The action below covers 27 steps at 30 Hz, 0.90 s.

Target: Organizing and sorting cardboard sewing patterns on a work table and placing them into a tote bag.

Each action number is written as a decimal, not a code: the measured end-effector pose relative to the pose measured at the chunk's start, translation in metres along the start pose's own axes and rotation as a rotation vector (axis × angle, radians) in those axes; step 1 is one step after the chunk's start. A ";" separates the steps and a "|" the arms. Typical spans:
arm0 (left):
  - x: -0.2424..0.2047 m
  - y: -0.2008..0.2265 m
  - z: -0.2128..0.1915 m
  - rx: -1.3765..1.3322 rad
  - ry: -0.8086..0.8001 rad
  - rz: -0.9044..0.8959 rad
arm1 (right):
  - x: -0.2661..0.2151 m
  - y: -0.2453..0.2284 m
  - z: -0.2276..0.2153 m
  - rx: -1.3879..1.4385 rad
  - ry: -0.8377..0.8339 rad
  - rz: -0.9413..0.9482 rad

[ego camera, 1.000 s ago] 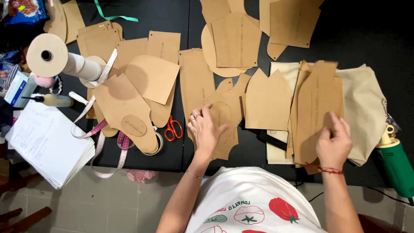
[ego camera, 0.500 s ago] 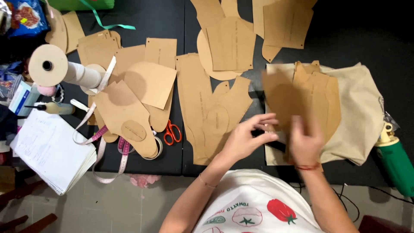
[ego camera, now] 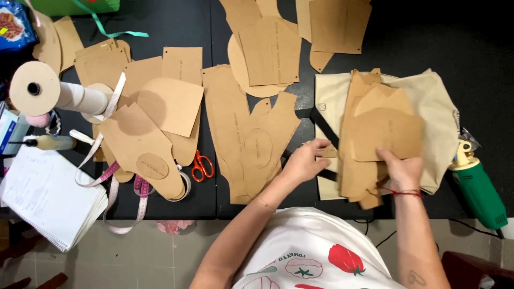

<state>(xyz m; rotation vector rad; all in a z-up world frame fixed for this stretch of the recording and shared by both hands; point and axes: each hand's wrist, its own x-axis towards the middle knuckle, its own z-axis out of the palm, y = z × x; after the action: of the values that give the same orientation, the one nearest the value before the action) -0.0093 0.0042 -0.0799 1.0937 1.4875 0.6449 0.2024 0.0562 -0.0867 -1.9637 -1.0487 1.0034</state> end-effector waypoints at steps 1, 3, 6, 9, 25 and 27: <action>0.013 -0.009 0.012 0.093 -0.025 0.027 | 0.002 -0.003 0.006 -0.005 -0.014 0.043; 0.005 -0.005 0.011 0.274 0.059 0.131 | -0.003 -0.014 0.002 0.070 -0.025 0.153; -0.003 -0.005 0.001 0.518 0.139 0.243 | -0.002 -0.018 -0.016 0.278 -0.035 0.187; -0.004 -0.008 -0.002 0.633 0.152 0.264 | 0.019 -0.009 -0.060 0.323 -0.137 0.376; 0.004 0.014 0.031 0.703 0.351 0.507 | 0.023 -0.002 -0.056 1.264 -0.656 0.810; 0.008 0.019 0.042 0.881 0.236 0.430 | 0.022 -0.002 -0.051 0.898 -0.441 0.682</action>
<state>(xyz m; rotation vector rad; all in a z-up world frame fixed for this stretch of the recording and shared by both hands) 0.0370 0.0114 -0.0768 2.1104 1.8092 0.4013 0.2545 0.0657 -0.0681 -1.3345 0.0057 1.9143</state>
